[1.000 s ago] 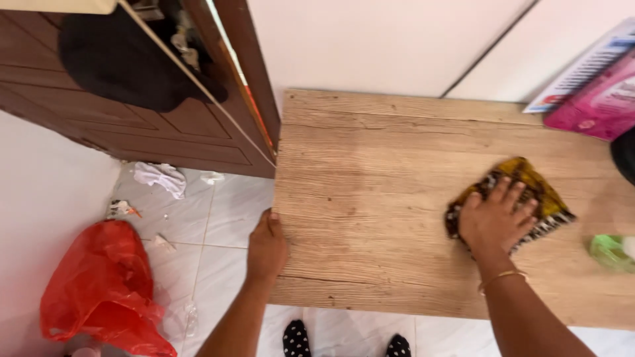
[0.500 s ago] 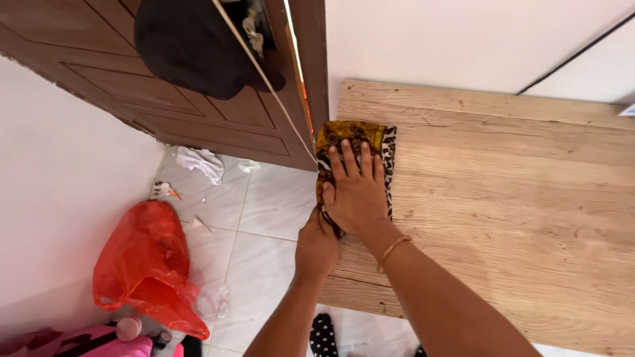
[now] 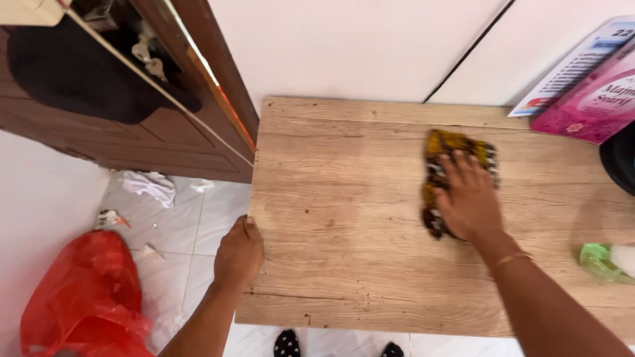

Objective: The recorder cleans and wipes the top of a wooden desk and a pink plastic cabinet using a spray bottle and a cloth.

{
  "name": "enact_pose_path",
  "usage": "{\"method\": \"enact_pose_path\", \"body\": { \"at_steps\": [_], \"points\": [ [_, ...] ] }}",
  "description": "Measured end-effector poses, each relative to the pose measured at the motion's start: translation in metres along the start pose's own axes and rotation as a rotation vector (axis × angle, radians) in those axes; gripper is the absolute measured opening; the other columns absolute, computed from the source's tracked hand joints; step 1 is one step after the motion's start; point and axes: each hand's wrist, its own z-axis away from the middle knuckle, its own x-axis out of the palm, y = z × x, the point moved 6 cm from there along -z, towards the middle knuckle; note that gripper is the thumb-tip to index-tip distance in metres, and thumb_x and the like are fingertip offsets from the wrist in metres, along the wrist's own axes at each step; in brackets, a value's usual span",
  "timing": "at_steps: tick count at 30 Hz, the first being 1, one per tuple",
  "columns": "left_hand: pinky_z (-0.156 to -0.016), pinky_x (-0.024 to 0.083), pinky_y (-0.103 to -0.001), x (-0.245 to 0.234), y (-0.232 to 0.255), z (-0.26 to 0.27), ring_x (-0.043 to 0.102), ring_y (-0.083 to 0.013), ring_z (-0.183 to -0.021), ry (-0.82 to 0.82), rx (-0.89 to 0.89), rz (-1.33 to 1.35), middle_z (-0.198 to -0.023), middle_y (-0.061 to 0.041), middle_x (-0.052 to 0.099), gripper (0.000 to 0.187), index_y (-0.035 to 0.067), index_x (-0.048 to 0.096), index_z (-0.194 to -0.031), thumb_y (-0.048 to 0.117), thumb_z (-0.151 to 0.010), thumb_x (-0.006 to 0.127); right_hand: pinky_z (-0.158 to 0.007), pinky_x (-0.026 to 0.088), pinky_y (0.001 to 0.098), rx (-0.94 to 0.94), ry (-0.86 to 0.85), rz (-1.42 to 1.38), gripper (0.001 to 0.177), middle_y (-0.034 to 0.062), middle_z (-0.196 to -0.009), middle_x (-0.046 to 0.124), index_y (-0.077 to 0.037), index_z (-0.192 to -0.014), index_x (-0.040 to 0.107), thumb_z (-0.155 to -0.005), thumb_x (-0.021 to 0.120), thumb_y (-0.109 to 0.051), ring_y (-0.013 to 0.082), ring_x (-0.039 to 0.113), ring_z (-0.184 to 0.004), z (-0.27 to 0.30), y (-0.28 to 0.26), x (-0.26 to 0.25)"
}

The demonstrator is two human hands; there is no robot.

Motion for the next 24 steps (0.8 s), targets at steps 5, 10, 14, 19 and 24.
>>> {"method": "enact_pose_path", "body": {
  "at_steps": [5,10,14,19,24],
  "points": [
    [-0.092,0.05,-0.057,0.001,0.018,-0.015,0.064,-0.0514,-0.106,0.122,0.02,0.074,-0.112,-0.026,0.071,0.047,0.013,0.063,-0.123,0.039,-0.105,0.029,-0.126,0.015,0.0537,0.425,0.105,-0.022,0.073,0.0175,-0.17,0.023,-0.01,-0.163,0.03,-0.098,0.042,-0.042,0.0412,0.018,-0.156,0.02,0.099,0.0],
    [-0.091,0.052,-0.056,-0.005,0.017,-0.014,0.066,-0.0499,-0.103,0.108,-0.054,0.077,-0.107,-0.026,0.073,0.046,0.011,0.063,-0.121,0.039,-0.106,0.029,-0.121,0.004,0.0625,0.874,0.085,-0.128,0.078,0.018,-0.171,0.012,-0.009,-0.164,0.02,-0.097,0.038,-0.045,0.0477,0.005,-0.154,-0.015,0.037,0.004],
    [-0.088,0.053,-0.056,-0.006,0.016,-0.013,0.068,-0.0481,-0.099,0.042,-0.072,0.077,-0.104,-0.024,0.073,0.046,0.011,0.061,-0.12,0.039,-0.105,0.028,-0.122,-0.001,0.0622,0.737,-0.057,-0.115,0.078,0.014,-0.172,0.002,-0.01,-0.164,0.008,-0.099,0.029,-0.047,0.0467,-0.003,-0.155,-0.065,-0.082,0.008],
    [-0.085,0.053,-0.057,-0.009,0.016,-0.014,0.068,-0.0473,-0.095,0.031,-0.051,0.103,-0.101,-0.023,0.074,0.044,0.01,0.061,-0.116,0.038,-0.105,0.029,-0.121,0.0,0.0591,0.431,-0.155,-0.065,0.077,0.0154,-0.169,-0.002,-0.005,-0.162,0.003,-0.101,0.024,-0.047,0.0452,-0.006,-0.152,-0.111,-0.248,0.007],
    [-0.082,0.053,-0.056,-0.012,0.019,-0.013,0.07,-0.0462,-0.092,-0.021,-0.084,0.1,-0.095,-0.022,0.075,0.044,0.011,0.062,-0.113,0.037,-0.106,0.028,-0.124,0.005,0.0543,-0.117,-0.196,-0.035,0.073,0.0131,-0.169,0.009,-0.012,-0.16,0.019,-0.098,0.035,-0.044,0.0409,0.004,-0.154,-0.124,-0.357,0.0]
  ]
}}
